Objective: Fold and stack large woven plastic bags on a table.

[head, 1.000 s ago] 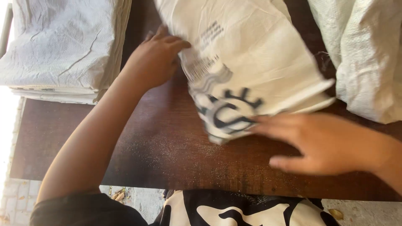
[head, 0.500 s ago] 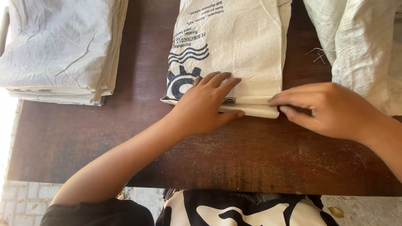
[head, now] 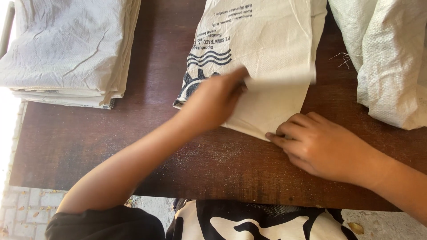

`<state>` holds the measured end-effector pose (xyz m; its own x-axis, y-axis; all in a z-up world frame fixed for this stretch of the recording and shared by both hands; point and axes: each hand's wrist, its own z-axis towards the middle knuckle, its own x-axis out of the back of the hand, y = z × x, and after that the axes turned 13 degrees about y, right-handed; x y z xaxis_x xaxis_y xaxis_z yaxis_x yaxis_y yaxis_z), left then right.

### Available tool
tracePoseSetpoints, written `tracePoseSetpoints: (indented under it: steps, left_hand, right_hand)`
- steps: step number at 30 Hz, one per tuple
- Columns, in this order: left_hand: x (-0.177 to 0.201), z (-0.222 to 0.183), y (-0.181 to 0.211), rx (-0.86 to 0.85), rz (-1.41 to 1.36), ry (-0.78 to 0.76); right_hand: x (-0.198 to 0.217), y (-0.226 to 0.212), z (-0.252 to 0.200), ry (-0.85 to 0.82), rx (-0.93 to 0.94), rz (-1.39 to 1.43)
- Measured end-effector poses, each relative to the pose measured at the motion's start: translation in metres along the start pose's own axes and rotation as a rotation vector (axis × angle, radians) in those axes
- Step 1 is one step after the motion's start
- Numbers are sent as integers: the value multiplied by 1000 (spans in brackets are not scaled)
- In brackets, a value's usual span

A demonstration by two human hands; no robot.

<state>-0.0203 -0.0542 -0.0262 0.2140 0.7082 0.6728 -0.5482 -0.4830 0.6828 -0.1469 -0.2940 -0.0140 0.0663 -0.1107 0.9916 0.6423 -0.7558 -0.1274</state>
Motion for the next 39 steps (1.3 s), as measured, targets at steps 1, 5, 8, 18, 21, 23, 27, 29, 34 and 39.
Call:
tracePoseSetpoints:
  steps: [1, 5, 8, 18, 21, 23, 27, 29, 34, 39]
  left_hand:
    - [16, 5, -2, -2, 0, 0]
    - [82, 32, -35, -99, -236, 487]
    - [133, 46, -99, -19, -210, 703]
    - [214, 83, -222, -89, -140, 854]
    - [208, 90, -248, -64, -303, 879]
    - [187, 109, -270, -52, -138, 810]
    - [164, 138, -293, -53, 373, 618]
    - [135, 121, -239, -157, 497, 612]
    - [87, 57, -60, -12, 613, 125]
    - [50, 28, -71, 81, 663, -289]
  right_hand:
    - [1, -5, 0, 1, -1, -1]
    - [6, -24, -1, 68, 135, 338]
    - [7, -22, 3, -4, 191, 638]
    - [-15, 73, 24, 331, 34, -193]
    - [28, 13, 32, -24, -38, -143]
    - [42, -13, 28, -257, -119, -47]
    - [23, -18, 0, -354, -93, 295]
    - [5, -7, -18, -218, -14, 354]
    - [19, -4, -17, -123, 6, 416]
    - [24, -4, -13, -401, -190, 525]
